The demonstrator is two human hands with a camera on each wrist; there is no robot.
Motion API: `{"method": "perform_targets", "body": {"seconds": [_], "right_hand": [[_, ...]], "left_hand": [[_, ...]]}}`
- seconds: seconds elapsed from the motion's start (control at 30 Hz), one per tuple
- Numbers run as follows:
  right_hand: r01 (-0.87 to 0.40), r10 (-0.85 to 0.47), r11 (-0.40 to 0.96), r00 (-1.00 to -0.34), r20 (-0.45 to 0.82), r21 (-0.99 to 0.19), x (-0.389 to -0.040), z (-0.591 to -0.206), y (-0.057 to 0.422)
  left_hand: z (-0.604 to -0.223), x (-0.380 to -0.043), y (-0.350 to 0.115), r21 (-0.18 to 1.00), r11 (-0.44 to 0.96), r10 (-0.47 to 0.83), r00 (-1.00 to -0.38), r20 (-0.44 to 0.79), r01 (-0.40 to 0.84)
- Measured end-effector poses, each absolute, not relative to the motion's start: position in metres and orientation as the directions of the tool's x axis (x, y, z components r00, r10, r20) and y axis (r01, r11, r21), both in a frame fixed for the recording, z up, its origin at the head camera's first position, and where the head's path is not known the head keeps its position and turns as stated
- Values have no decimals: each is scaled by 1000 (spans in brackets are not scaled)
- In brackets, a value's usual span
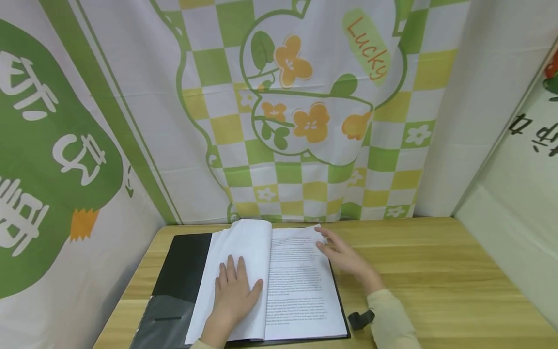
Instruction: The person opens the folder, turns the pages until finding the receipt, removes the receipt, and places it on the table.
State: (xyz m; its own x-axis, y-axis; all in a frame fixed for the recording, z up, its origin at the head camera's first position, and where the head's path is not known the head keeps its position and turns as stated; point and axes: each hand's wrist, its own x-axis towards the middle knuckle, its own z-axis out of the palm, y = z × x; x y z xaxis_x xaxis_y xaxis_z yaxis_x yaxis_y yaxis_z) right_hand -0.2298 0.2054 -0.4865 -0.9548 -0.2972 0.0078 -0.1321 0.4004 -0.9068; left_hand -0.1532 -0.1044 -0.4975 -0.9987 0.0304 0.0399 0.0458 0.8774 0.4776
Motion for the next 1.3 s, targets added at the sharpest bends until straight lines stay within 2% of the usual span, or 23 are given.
{"method": "perform_targets", "body": {"seconds": [0.13,0.3,0.5,0.8,1.07,1.3], "right_hand": [[-94,-266,400,-964,-17,-912,-233,-491,208],[-61,-221,313,-975,-10,-948,-237,-496,210],[-29,-206,291,-978,-33,-956,-238,-496,212],[-19,-208,316,-977,-50,-948,-237,-496,213],[16,-192,343,-978,-87,-939,-237,-499,214],[81,-155,372,-977,-148,-925,-238,-508,206]], "left_hand": [[-499,-152,-100,481,870,92,-994,50,105],[-501,-151,-96,510,848,149,-988,36,147],[-494,-148,-97,483,858,177,-983,44,176],[-494,-150,-100,495,866,107,-993,-55,66],[-501,-152,-105,455,890,84,-984,-160,2],[-499,-154,-109,444,896,85,-982,-166,3]]}}
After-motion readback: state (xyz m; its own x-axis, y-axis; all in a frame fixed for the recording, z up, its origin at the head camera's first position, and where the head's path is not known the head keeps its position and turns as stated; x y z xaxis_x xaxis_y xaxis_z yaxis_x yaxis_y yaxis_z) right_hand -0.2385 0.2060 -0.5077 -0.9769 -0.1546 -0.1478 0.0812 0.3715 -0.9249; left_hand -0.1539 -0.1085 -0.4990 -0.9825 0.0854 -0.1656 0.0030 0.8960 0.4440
